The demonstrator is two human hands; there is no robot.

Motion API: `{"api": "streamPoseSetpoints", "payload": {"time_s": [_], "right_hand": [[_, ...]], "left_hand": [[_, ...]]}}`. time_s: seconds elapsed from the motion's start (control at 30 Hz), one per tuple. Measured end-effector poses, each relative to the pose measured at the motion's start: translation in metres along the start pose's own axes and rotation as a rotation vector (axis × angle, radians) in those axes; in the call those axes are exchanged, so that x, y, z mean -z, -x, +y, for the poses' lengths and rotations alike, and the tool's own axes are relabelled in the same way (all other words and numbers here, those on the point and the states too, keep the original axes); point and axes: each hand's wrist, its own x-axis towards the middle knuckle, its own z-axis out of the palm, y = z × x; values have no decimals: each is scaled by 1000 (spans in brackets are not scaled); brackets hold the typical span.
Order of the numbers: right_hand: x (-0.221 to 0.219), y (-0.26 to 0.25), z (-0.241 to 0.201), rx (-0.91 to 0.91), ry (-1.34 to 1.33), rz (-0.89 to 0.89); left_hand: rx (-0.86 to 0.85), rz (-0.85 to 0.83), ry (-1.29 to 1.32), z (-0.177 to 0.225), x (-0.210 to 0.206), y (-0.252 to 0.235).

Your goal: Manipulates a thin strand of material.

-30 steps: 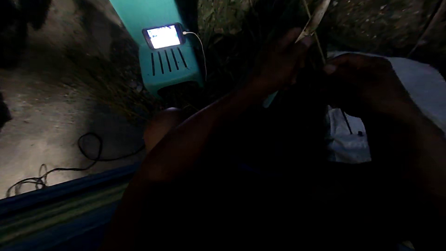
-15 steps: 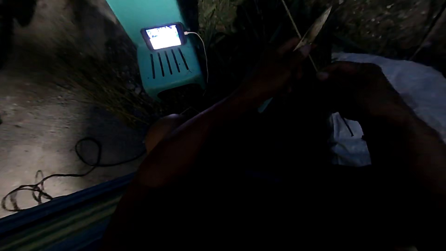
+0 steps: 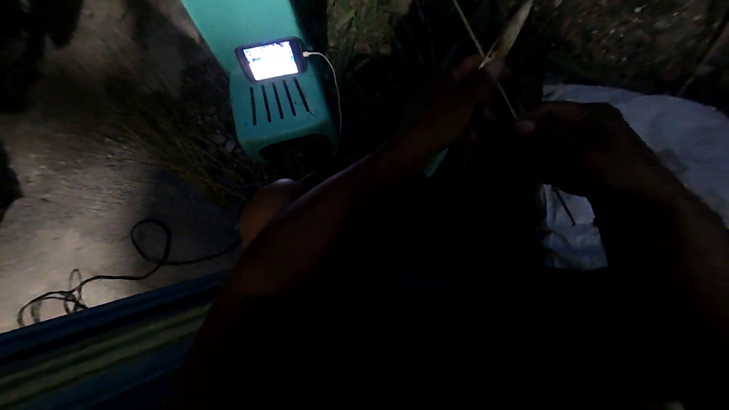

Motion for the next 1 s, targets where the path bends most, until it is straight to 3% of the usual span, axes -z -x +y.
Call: {"api": "streamPoseSetpoints", "payload": {"time_s": [0.17,0.27,0.37,0.53,0.7,0.87,1.0], "right_hand": [[0,8,-1,-5,10,50],[-5,11,-3,36,-97,58],[-6,12,-5,66,-43,69],[1,18,-9,43,30,31],[7,20,-12,74,36,9],[13,25,-15,33,24,-26],[14,26,-20,3,-20,-105]], "left_hand": [[-75,104,37,7,5,-1],[-54,-62,-82,-2,-7,10],[-15,-186,-204,-6,-16,20],[-56,49,-15,4,10,10],[-42,-70,-8,4,10,20],[-225,93,115,24,44,16],[-118,-69,1,8,24,26]]}}
